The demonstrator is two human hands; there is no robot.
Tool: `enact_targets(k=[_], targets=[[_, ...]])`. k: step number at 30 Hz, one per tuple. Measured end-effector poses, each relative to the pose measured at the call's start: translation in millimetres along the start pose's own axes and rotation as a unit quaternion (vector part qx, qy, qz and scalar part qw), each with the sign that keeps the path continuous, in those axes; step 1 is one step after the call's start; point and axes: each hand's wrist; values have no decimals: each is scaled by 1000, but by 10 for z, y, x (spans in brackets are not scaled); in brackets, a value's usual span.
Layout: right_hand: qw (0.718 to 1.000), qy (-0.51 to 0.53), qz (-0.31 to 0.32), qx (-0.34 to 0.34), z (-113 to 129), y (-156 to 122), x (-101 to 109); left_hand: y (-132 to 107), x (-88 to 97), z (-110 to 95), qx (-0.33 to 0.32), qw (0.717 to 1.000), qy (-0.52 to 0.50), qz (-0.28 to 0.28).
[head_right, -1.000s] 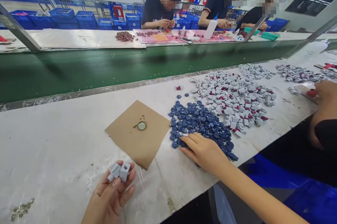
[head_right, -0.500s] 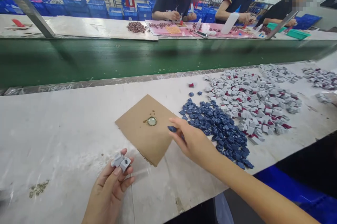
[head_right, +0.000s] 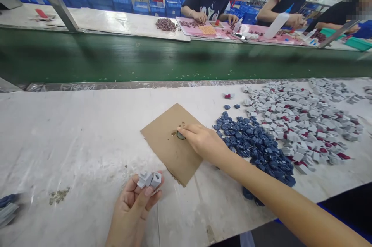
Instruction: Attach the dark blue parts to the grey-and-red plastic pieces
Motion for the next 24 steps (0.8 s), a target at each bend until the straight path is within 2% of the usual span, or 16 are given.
enact_targets(k=[2,4,7,9,12,14,17,19,21,24], targets=[[1000,6,9,12,11,4,19,6,-2,0,-6,1000,-4,-4],[999,45,-8,3,28,25,76,11,-4,-5,-21,1000,-2,-13],[979,162,-70,-100,105,85,238,-4,-20,-25,-47,999,-2,-21],[938,272,-94,-195,198,137,382,-37,-50,-42,-62,998,-5,-20],[853,425,-77,-293,367,204,590,-107,-118,-54,-63,998,-16,-16],[809,486,-63,-326,469,228,690,-150,-164,-47,-54,998,-25,-8],[764,548,-74,-331,579,235,769,-188,-205,-17,-49,998,-29,-2],[748,573,-85,-323,624,232,794,-201,-209,7,-50,998,-26,-1],[744,581,-91,-318,654,229,810,-212,-203,29,-53,998,-18,2],[766,557,-91,-308,695,221,830,-236,-188,57,-70,997,3,16]])
Point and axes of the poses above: each hand's wrist, its own y-axis towards the middle knuckle, its own x-axis out of the back of the hand, z = x × y, and after that the axes turned 15 degrees about x, right-handed
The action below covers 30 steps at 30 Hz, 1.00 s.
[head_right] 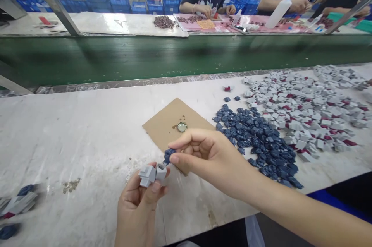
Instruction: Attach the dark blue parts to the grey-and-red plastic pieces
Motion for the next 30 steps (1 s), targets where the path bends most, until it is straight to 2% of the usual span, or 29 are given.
enact_targets(k=[7,15,18,21,25,27,29,30], targets=[[979,-169,1,113,39,-117,-64,-59,32,46,-46,998,47,13],[941,-244,39,230,93,-158,-89,-75,48,78,-69,996,46,18],[941,-241,41,234,42,-163,-119,-77,59,109,-76,996,42,-6],[952,-206,10,225,-69,-161,-180,-53,53,164,-71,996,40,-29],[959,-180,-9,218,-181,-187,-292,10,64,192,-55,997,53,-23],[947,-197,8,254,-187,-219,-285,23,143,127,-58,993,99,-10],[915,-258,5,309,-194,-257,-133,9,285,-6,-98,975,192,-46],[892,-312,-19,325,-215,-281,22,-2,368,-89,-136,957,245,-78]])
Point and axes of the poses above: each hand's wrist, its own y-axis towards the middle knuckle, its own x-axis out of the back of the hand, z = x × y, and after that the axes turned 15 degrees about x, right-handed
